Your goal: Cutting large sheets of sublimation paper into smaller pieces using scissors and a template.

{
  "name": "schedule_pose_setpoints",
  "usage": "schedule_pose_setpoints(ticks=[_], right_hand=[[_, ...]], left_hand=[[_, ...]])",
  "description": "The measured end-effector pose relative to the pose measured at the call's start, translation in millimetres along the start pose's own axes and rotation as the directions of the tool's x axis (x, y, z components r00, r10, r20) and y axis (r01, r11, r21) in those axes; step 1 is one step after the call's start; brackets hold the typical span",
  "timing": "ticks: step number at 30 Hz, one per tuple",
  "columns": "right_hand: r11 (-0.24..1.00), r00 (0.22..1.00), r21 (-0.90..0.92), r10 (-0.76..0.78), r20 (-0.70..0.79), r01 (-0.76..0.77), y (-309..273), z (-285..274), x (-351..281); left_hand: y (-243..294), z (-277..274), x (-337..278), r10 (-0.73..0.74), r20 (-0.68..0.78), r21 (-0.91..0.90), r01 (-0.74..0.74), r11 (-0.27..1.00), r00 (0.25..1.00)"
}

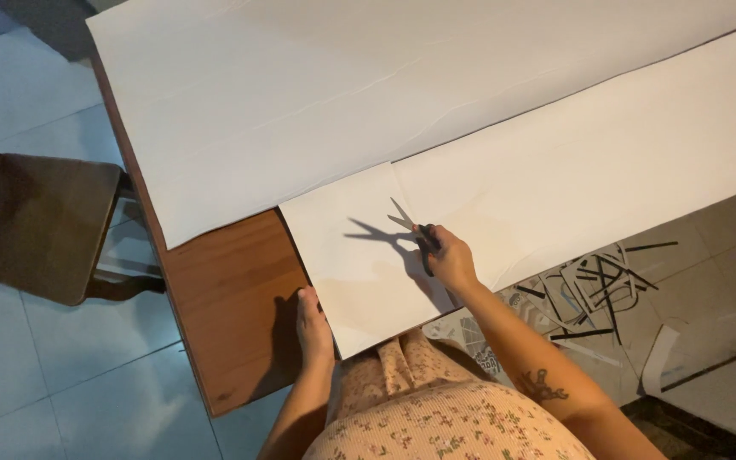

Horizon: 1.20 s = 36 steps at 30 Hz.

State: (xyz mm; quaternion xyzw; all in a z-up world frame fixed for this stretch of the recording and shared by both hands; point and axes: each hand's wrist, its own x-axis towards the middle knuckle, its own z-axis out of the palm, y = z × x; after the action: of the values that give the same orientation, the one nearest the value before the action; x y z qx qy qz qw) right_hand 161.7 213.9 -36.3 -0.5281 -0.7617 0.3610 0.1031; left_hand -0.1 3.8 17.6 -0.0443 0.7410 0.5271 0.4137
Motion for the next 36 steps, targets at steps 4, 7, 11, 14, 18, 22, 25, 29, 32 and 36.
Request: schedule_pose_setpoints(ticks=[4, 7, 11, 14, 18, 22, 25, 29, 32, 36], right_hand=[[1.000, 1.000, 0.010, -0.001, 0.002, 0.001, 20, 10, 5], [0.999, 1.000, 0.036, 0.006, -0.022, -0.005, 6, 3, -1], [0.999, 1.000, 0.047, 0.003, -0.027, -0.001, -16, -9, -7], [0.999, 0.999, 0.041, 0.004, -0.041, -0.002, -10, -5, -5], [0.997, 0.999, 0.070, 0.024, -0.026, -0.022, 2, 0, -2], [0.999, 0.999, 0.043, 0.016, -0.036, -0.015, 14, 7, 1], [0.991, 0.998, 0.129, 0.034, -0.059, -0.026, 9, -4, -2], [0.964, 0.994, 0.258, 0.083, -0.065, -0.064, 40, -29, -42], [0.924, 0.989, 0.354, 0.135, 0.057, -0.147, 48, -66, -91], [0.904, 0.907, 0.240, 0.270, 0.324, -0.355, 92, -97, -150]], left_hand=[[8, 4, -9, 0.020, 0.009, -0.020, -0.019, 1.000, 1.000], [-16, -3, 19, 0.013, -0.009, -0.036, -0.014, 0.999, 1.000], [-25, -4, 23, 0.057, -0.031, -0.086, -0.060, 0.994, 0.998], [-29, -7, 28, 0.040, -0.017, -0.076, -0.041, 0.996, 0.999], [-29, -7, 27, 0.019, -0.022, -0.088, -0.021, 0.996, 1.000], [-16, -4, 18, 0.018, -0.030, -0.067, -0.020, 0.998, 0.999], [-20, -5, 16, 0.140, -0.087, 0.180, -0.123, 0.976, 0.986], [-15, 20, 9, 0.547, 0.065, 0.547, -0.489, 0.680, 0.834], [-18, 43, 20, 0.648, 0.420, 0.579, -0.737, 0.348, 0.636], [-20, 81, 27, 0.513, 0.670, 0.605, -0.795, 0.041, 0.536]])
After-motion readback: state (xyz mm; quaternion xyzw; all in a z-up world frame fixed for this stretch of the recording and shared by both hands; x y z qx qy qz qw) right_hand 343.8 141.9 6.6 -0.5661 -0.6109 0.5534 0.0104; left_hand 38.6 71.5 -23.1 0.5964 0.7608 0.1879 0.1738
